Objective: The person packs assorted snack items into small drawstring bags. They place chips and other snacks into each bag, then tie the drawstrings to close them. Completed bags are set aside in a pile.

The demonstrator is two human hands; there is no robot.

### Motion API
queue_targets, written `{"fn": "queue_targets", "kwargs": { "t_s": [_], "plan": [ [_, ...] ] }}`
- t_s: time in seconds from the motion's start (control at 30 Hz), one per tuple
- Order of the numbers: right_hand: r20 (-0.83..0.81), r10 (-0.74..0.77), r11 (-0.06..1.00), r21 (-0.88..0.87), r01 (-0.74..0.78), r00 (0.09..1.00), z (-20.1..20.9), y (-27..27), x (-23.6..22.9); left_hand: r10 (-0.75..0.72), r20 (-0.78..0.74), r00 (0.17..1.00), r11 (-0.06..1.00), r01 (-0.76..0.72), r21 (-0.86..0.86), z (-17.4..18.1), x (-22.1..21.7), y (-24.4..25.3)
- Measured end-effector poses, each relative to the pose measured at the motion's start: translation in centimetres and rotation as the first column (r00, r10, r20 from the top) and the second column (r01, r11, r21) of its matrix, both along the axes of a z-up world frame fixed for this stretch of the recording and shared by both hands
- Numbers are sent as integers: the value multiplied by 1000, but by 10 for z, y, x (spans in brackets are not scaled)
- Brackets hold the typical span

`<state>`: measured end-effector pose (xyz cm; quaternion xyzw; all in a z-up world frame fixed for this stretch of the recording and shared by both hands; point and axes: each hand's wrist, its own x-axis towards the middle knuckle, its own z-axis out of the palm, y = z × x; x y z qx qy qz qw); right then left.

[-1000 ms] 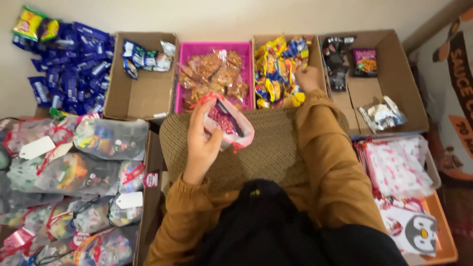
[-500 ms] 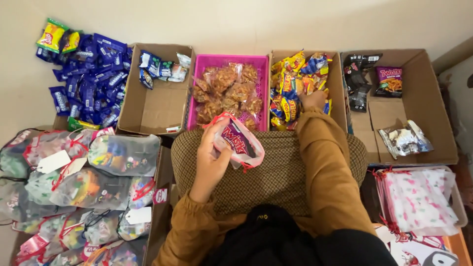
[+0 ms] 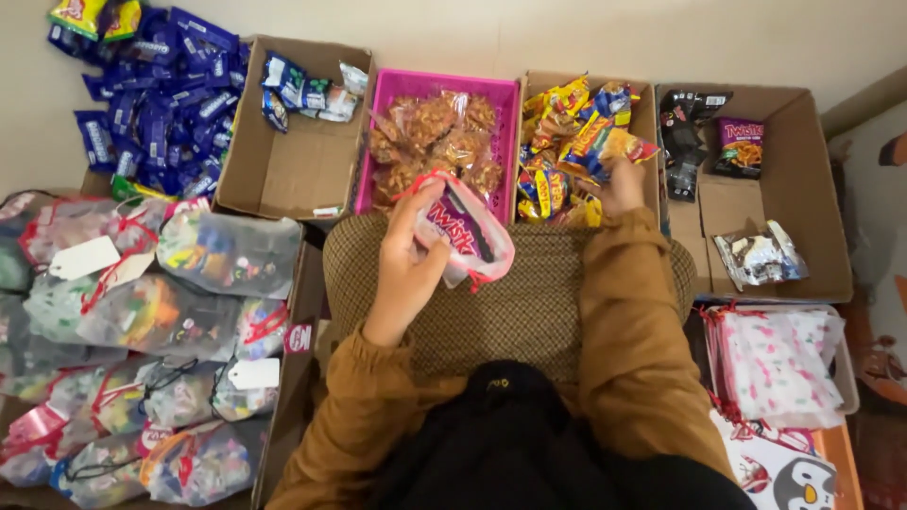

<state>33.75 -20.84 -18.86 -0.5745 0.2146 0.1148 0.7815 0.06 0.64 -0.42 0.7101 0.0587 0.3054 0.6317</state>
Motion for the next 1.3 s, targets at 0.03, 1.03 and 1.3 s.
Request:
{"fn": "queue_targets", "kwargs": {
  "t_s": [0.03, 1.03, 1.3],
  "plan": [
    [-17, 23, 992, 124, -21, 1000, 29, -1, -20, -6, 18, 1000, 1000, 6, 14, 4, -2, 1],
    [694, 616, 785, -580, -217, 373, 188, -28, -286, -119, -85, 989, 941, 140, 309, 21, -30, -57],
    [569, 694, 672, -732, -113, 442, 205, -24, -292, -191, -55, 980, 898, 197, 393, 32, -31, -68]
  ]
}}
